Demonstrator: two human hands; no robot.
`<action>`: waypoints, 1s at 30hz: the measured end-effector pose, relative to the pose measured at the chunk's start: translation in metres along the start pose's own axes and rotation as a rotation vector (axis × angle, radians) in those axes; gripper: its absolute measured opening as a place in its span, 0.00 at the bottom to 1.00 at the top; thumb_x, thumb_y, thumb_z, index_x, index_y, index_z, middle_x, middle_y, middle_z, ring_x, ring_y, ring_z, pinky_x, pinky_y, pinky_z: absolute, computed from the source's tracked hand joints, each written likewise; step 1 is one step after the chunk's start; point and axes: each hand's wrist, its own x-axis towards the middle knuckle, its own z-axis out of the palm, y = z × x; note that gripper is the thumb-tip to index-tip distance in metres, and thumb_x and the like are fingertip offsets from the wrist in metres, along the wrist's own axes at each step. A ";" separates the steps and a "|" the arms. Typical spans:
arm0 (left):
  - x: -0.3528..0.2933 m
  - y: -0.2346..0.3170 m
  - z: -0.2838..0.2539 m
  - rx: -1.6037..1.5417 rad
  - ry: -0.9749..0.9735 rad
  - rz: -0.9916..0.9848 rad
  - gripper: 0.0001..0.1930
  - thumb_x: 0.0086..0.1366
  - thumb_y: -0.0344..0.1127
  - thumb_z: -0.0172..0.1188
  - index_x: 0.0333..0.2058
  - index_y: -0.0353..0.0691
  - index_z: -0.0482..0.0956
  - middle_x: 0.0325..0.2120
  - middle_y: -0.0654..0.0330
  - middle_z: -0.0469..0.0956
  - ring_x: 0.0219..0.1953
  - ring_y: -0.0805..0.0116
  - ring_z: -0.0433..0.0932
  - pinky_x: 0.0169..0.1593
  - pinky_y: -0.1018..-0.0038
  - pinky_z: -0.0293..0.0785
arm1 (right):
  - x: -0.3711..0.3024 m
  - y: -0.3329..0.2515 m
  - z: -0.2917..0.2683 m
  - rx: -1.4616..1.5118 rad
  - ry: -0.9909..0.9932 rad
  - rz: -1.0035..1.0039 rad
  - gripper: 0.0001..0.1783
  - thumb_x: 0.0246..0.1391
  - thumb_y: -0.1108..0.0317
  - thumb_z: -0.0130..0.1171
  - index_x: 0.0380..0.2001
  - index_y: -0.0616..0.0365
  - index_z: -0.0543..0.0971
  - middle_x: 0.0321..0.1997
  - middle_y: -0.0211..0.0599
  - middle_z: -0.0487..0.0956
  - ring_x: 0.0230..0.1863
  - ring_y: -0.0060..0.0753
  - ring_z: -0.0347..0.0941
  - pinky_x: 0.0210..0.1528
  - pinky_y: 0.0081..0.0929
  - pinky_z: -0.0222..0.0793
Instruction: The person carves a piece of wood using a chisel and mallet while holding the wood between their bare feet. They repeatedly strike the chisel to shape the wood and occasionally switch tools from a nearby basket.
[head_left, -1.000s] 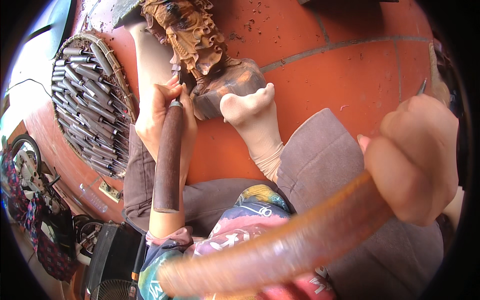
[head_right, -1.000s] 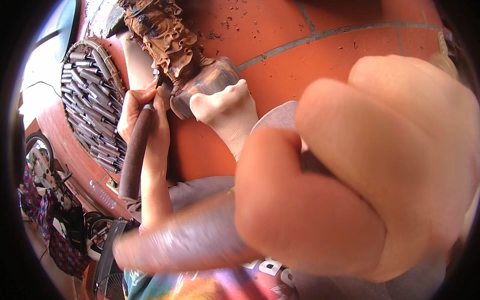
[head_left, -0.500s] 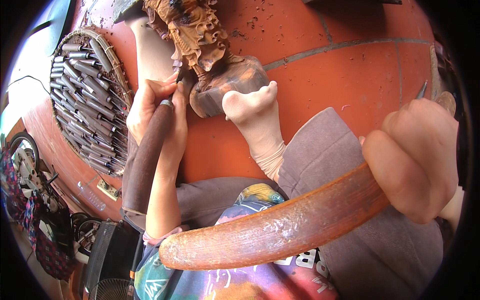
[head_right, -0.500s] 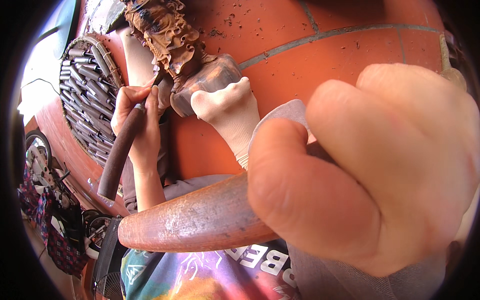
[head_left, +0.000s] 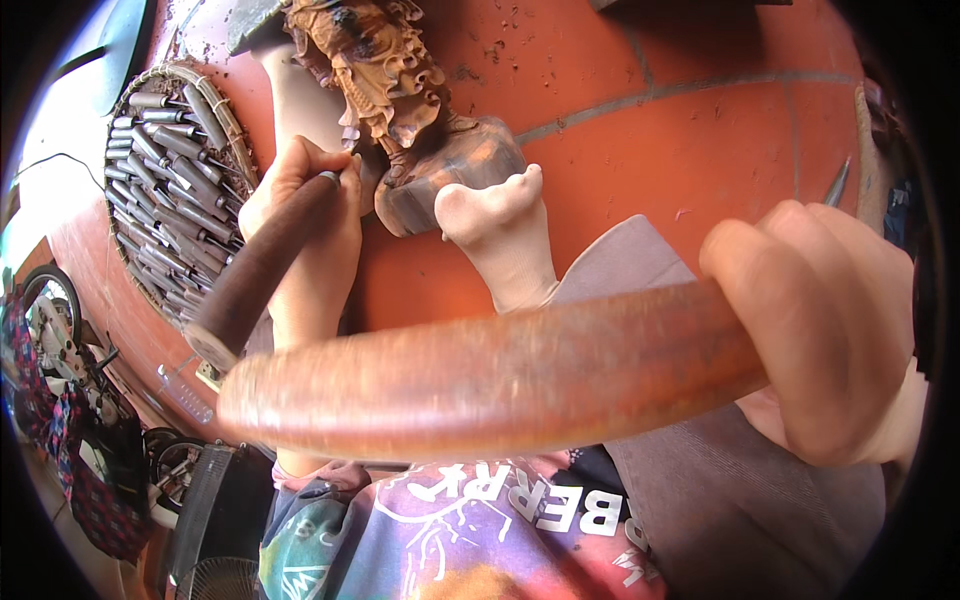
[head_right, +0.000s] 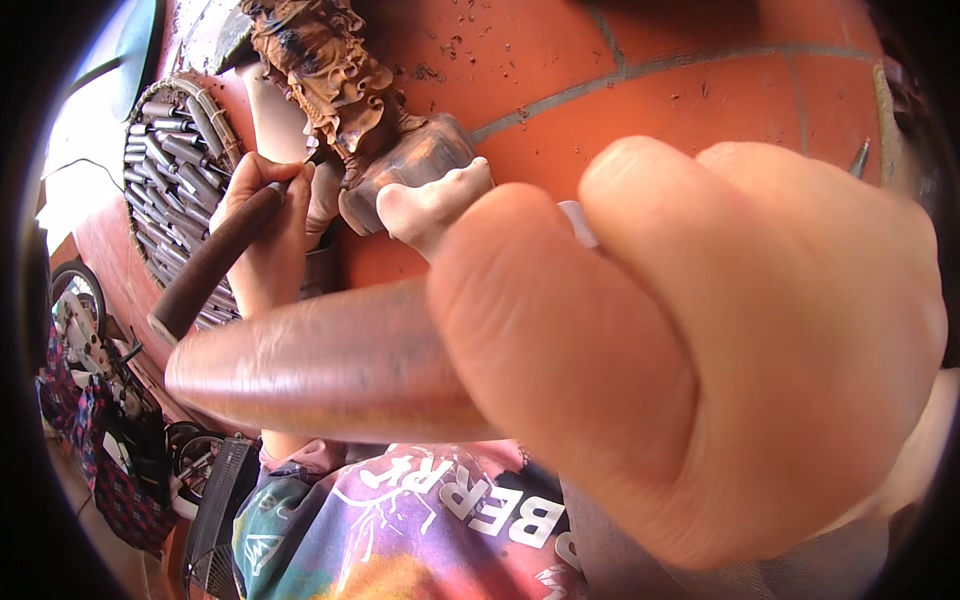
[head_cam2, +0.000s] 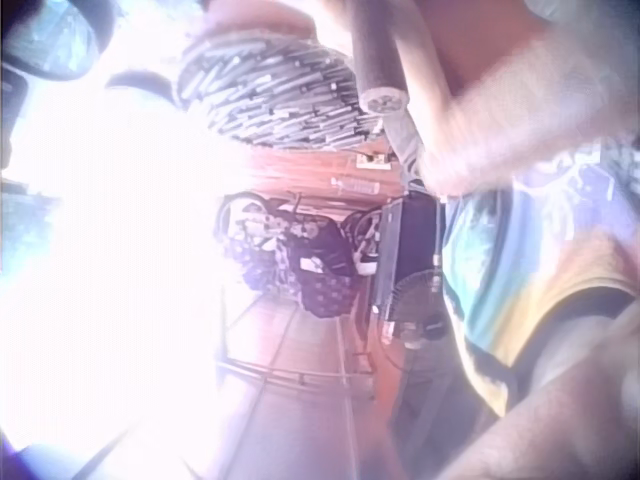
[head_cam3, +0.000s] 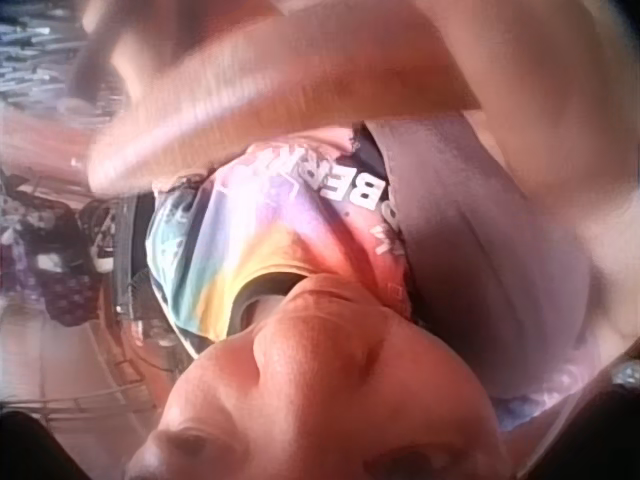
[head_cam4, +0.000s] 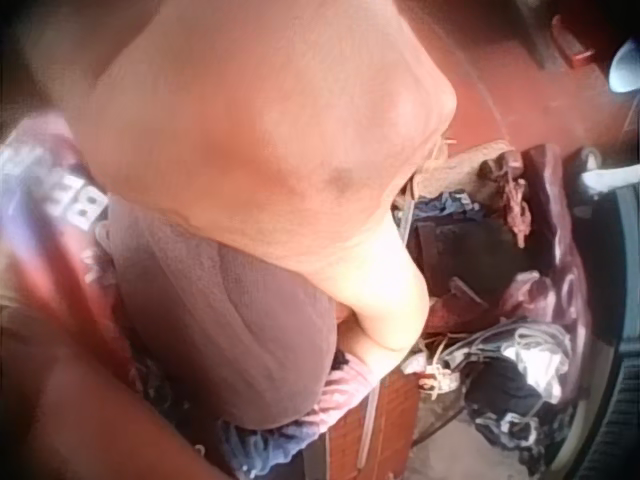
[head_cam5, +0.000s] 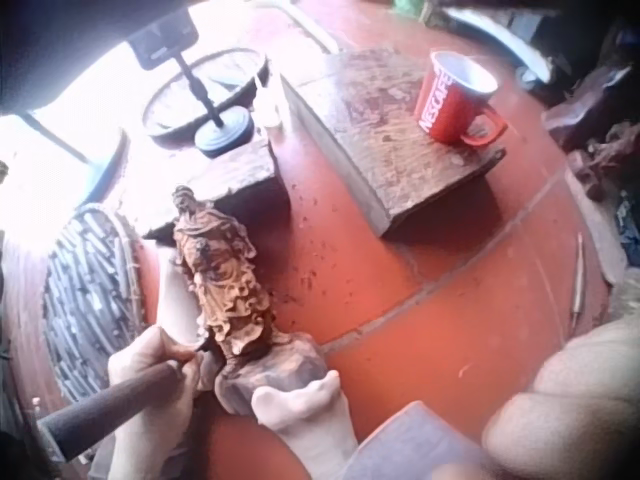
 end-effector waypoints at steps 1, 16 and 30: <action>0.001 -0.004 0.004 -0.012 -0.004 -0.009 0.03 0.56 0.27 0.61 0.27 0.37 0.76 0.18 0.54 0.75 0.20 0.68 0.76 0.30 0.75 0.72 | -0.001 -0.001 0.000 0.010 -0.011 0.039 0.21 0.32 0.70 0.63 0.36 0.65 0.74 0.23 0.41 0.69 0.20 0.41 0.64 0.20 0.35 0.58; -0.067 -0.060 -0.086 -0.460 0.227 0.004 0.07 0.60 0.25 0.63 0.28 0.34 0.72 0.36 0.46 0.81 0.43 0.55 0.82 0.46 0.64 0.80 | 0.005 -0.018 0.018 0.032 0.006 -0.073 0.17 0.33 0.64 0.59 0.31 0.60 0.75 0.19 0.34 0.64 0.17 0.35 0.63 0.19 0.31 0.59; -0.162 -0.318 -0.204 0.029 0.457 -0.957 0.19 0.55 0.48 0.69 0.19 0.37 0.78 0.13 0.63 0.76 0.15 0.78 0.74 0.22 0.78 0.69 | 0.025 -0.048 0.019 -0.042 -0.224 0.010 0.22 0.28 0.67 0.67 0.31 0.60 0.72 0.22 0.40 0.69 0.24 0.45 0.70 0.29 0.38 0.65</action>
